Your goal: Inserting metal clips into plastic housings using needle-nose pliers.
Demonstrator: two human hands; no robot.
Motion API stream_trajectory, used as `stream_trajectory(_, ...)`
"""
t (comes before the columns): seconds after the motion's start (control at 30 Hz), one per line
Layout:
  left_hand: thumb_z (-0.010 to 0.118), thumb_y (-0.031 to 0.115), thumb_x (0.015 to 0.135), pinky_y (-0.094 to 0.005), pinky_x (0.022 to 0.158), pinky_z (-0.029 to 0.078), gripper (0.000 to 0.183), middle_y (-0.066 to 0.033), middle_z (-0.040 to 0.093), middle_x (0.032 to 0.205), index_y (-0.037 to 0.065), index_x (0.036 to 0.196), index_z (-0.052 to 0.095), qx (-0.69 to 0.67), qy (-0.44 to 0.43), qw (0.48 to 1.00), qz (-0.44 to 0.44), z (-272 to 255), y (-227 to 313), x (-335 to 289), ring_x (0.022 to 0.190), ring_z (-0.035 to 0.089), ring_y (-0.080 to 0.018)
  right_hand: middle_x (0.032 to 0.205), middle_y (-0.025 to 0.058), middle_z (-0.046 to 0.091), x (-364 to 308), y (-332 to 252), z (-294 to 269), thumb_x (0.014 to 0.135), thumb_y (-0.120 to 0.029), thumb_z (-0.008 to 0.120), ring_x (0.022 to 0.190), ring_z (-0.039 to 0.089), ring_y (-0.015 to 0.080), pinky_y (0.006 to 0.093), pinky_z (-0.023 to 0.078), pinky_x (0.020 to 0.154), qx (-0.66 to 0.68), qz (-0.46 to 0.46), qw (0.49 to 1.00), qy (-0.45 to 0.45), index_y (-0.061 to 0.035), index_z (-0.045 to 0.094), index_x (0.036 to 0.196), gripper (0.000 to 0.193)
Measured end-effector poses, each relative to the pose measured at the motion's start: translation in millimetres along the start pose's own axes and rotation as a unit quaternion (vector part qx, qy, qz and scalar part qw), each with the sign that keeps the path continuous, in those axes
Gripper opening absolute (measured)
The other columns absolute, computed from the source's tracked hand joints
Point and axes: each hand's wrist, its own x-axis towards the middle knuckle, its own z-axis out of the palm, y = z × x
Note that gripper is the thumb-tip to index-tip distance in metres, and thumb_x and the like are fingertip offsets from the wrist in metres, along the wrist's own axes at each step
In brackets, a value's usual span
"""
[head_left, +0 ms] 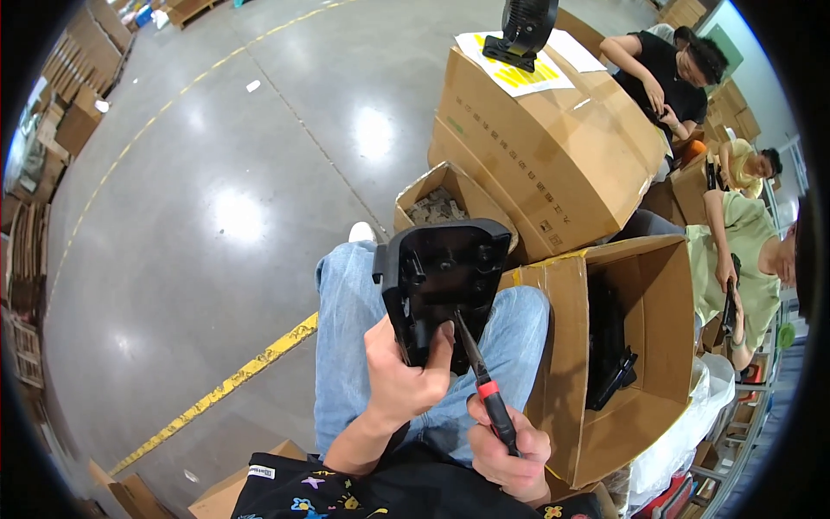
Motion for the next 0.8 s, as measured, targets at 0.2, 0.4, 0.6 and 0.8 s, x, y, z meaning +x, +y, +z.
stream_trajectory(0.2, 0.058, -0.008, 0.073, -0.0268, 0.065, 0.048, 0.017, -0.0078, 0.063, 0.082, -0.004, 0.090, 0.061, -0.021, -0.043, 0.998, -0.032, -8.6, 9.1, -5.9, 0.069, 0.060, -0.0161, 0.076, 0.0133, 0.050, 5.7, -2.7, 26.7, 0.085, -0.007, 0.061, 0.045, 0.039, 0.0076, 0.0193, 0.034, 0.038, -0.076, 0.018, 0.994, 0.073, 0.0004, 0.031, 0.135, 0.059)
stream_trajectory(0.4, 0.061, -0.006, 0.075, -0.0281, 0.067, 0.047, 0.015, -0.0085, 0.064, 0.082, -0.003, 0.090, 0.062, 0.034, -0.043, 0.998, -0.028, -2.4, 22.1, -11.9, 0.071, 0.060, -0.0185, 0.071, 0.0148, 0.059, 5.4, 8.9, 29.8, 0.075, 0.007, 0.063, 0.048, 0.052, 0.0113, 0.0214, 0.038, 0.042, -0.595, -0.158, 0.754, 0.228, 0.0057, 0.037, 0.129, 0.060)
stream_trajectory(0.6, 0.065, -0.001, 0.078, -0.0277, 0.070, 0.047, 0.017, -0.0083, 0.064, 0.083, -0.001, 0.094, 0.061, 0.046, -0.008, 0.998, -0.049, -7.5, 14.9, -3.7, 0.075, 0.060, -0.0162, 0.066, 0.0072, 0.056, 22.2, -30.4, 39.9, 0.071, 0.002, 0.063, 0.049, 0.055, 0.0190, 0.0299, 0.045, 0.043, -0.960, -0.211, 0.153, 0.102, 0.0024, 0.050, 0.125, 0.056)
stream_trajectory(0.8, 0.060, -0.002, 0.076, -0.0360, 0.059, 0.047, 0.015, -0.0174, 0.060, 0.074, -0.001, 0.091, 0.058, 0.088, 0.007, 0.994, -0.057, -31.5, 5.6, 6.0, 0.064, 0.061, -0.0334, 0.075, 0.0052, 0.055, 45.3, -44.8, 63.7, 0.065, -0.002, 0.058, 0.057, 0.055, 0.0170, 0.0298, 0.047, 0.048, -0.987, -0.163, -0.013, 0.006, -0.0016, 0.051, 0.126, 0.061)
